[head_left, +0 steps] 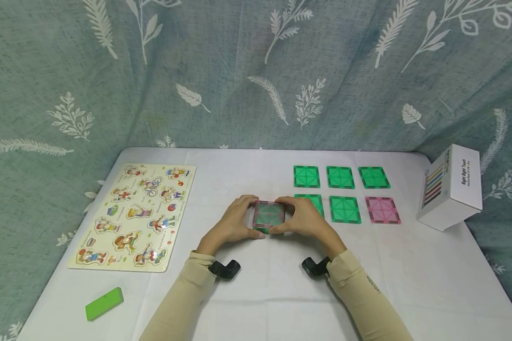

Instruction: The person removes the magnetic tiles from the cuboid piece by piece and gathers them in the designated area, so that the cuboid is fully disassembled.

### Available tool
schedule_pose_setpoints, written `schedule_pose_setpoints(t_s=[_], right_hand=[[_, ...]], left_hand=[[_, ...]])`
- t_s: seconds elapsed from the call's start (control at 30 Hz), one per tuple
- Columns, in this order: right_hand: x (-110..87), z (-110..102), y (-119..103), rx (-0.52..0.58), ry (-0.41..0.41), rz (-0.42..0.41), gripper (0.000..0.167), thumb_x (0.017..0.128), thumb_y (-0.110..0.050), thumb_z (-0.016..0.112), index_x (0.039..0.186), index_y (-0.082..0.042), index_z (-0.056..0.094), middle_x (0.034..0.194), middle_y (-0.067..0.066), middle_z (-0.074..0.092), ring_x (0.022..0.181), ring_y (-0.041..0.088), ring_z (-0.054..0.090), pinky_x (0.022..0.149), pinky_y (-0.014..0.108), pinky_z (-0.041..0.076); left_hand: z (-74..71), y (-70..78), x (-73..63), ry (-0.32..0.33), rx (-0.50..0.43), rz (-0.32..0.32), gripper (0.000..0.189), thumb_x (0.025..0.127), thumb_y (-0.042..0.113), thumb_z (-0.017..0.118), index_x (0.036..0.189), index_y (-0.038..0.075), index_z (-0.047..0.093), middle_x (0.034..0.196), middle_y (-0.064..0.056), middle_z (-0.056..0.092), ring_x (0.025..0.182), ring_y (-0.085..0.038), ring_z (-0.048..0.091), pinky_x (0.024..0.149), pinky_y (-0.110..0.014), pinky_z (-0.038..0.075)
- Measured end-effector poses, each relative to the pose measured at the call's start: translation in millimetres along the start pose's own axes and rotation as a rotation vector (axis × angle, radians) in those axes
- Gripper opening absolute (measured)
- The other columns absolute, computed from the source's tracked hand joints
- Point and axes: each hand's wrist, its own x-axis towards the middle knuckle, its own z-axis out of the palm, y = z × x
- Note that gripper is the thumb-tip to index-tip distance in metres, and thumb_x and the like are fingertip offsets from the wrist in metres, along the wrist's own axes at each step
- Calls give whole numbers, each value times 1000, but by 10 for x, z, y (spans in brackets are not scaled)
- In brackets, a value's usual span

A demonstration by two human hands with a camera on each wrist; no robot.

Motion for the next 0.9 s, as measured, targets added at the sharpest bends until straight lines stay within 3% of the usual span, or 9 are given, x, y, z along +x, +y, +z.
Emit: schedule_pose_setpoints(t_s=[0.4, 0.63, 0.9], right_hand=[[-19, -54, 22, 192, 19, 16, 85, 69, -41, 92, 142, -16, 57, 144, 4, 60, 135, 33, 56, 110, 54, 49], [-70, -145, 29, 197, 29, 2, 84, 70, -38, 92, 143, -17, 56, 144, 5, 60, 136, 30, 55, 110, 57, 49], [-208, -199, 43, 135, 34, 27, 86, 66, -45, 93, 141, -22, 57, 139, 3, 63, 133, 30, 57, 106, 57, 51]], left_hand=[[15, -8, 7, 11, 9, -1, 101, 65, 34, 95, 147, 5, 43, 155, -9, 42, 148, -29, 36, 127, -49, 27], [15, 1, 2, 3, -1, 1, 99, 66, 34, 94, 146, 7, 43, 156, -7, 41, 147, -28, 36, 127, -49, 26], [6, 5, 7, 6, -13, -8, 97, 65, 33, 95, 145, 10, 45, 155, -4, 42, 148, -27, 35, 128, -49, 26]])
